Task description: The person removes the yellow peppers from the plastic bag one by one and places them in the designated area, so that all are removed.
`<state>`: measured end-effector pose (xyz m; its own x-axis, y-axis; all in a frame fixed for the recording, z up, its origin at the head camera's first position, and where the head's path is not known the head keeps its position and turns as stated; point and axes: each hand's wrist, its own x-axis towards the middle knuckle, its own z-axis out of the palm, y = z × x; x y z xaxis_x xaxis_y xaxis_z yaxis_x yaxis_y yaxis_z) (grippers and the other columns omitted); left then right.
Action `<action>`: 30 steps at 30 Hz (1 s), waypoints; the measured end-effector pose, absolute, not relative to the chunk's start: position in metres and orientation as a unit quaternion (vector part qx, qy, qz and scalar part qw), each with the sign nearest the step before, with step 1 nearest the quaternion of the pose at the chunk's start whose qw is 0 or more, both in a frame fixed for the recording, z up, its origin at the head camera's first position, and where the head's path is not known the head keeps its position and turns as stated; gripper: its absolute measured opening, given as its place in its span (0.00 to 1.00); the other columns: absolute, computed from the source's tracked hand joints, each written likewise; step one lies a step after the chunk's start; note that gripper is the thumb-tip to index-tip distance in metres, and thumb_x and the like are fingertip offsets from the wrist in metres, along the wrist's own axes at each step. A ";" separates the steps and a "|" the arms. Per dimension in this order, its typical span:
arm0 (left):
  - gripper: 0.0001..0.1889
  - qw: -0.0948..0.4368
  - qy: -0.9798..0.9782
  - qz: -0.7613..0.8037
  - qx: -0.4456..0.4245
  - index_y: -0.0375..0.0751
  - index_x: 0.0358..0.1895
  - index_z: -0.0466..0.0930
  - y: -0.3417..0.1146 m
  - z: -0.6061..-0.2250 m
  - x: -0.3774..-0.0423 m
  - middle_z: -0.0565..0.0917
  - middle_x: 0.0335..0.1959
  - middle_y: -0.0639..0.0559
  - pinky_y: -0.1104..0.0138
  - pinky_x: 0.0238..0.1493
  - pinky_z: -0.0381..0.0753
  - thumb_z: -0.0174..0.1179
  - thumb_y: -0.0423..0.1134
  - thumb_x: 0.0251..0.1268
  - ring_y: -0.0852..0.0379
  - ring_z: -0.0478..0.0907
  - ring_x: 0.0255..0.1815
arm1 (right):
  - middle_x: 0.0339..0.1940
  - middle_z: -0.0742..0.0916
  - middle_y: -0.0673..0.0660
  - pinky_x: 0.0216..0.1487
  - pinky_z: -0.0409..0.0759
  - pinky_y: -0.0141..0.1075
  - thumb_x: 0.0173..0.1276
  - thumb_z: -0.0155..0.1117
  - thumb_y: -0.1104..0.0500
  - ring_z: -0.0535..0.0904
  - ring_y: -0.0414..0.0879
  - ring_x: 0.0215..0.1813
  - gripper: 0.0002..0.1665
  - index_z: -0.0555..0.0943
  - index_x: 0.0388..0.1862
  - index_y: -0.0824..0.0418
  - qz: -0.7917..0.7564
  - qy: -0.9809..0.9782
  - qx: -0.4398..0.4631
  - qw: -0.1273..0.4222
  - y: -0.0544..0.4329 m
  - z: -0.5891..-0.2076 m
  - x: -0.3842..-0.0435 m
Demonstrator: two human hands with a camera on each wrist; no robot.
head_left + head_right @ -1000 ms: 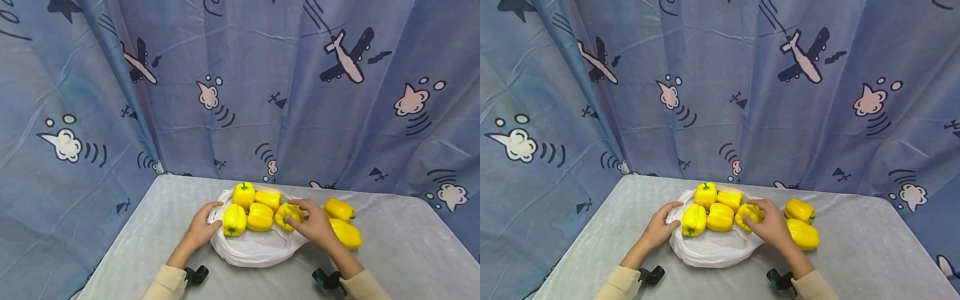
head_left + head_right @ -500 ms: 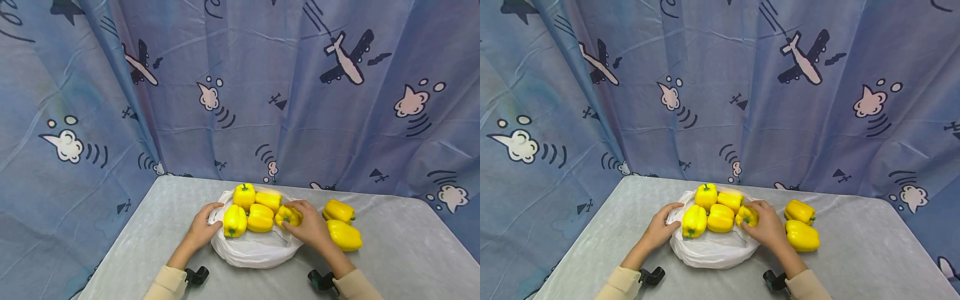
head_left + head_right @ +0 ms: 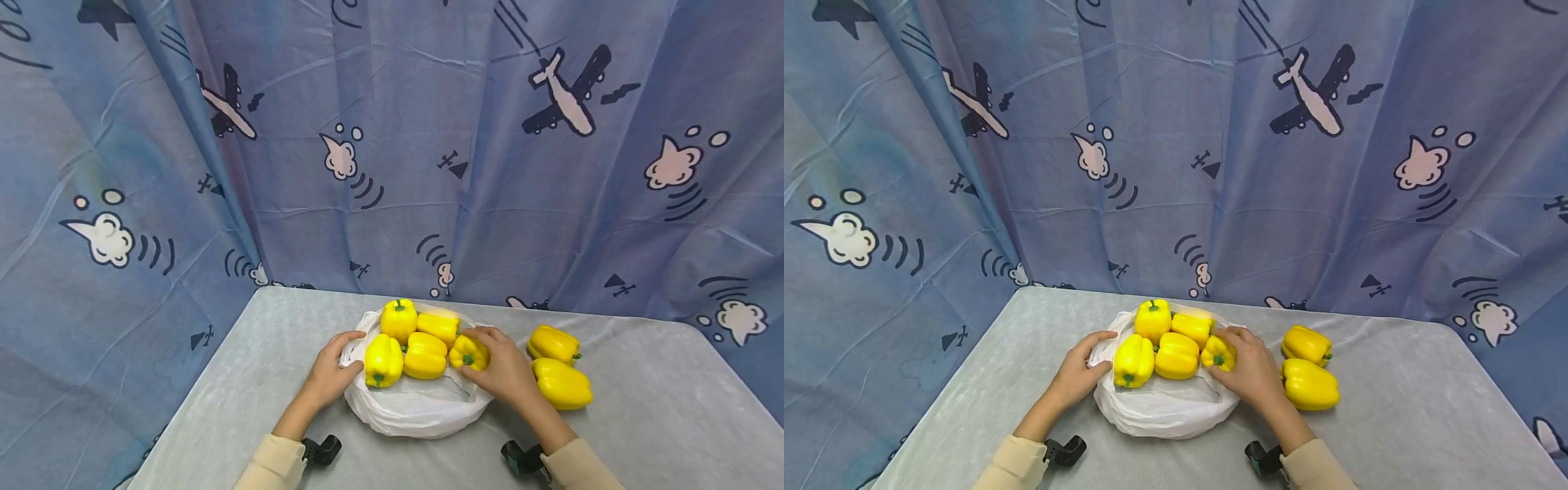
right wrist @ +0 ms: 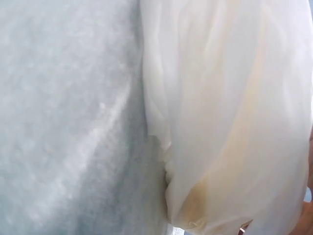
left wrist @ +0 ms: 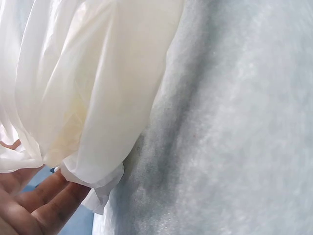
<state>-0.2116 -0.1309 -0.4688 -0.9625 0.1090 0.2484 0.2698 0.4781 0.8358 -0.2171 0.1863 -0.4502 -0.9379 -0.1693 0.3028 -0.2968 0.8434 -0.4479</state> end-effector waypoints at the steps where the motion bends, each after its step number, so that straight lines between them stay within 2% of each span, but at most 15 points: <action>1: 0.25 0.081 -0.856 -0.498 -0.111 0.47 0.58 0.77 -0.131 -0.469 -0.212 0.77 0.61 0.45 0.49 0.69 0.67 0.59 0.30 0.54 0.44 0.70 0.67 | 0.59 0.80 0.62 0.56 0.74 0.62 0.47 0.78 0.51 0.77 0.64 0.58 0.37 0.79 0.59 0.53 0.252 -0.952 0.122 0.126 0.186 -0.450 -0.217; 13: 0.25 0.081 -0.856 -0.498 -0.112 0.47 0.58 0.77 -0.130 -0.466 -0.210 0.76 0.62 0.45 0.49 0.69 0.66 0.59 0.30 0.54 0.43 0.70 0.67 | 0.57 0.82 0.60 0.57 0.75 0.60 0.47 0.78 0.59 0.77 0.62 0.57 0.33 0.80 0.57 0.53 0.265 -0.946 0.126 0.136 0.187 -0.452 -0.218; 30: 0.25 0.074 -0.860 -0.493 -0.107 0.47 0.59 0.76 -0.130 -0.467 -0.211 0.76 0.62 0.47 0.50 0.70 0.66 0.60 0.31 0.54 0.45 0.69 0.68 | 0.56 0.81 0.58 0.57 0.76 0.57 0.50 0.75 0.56 0.77 0.60 0.58 0.31 0.81 0.56 0.52 0.298 -0.933 0.139 0.148 0.189 -0.442 -0.215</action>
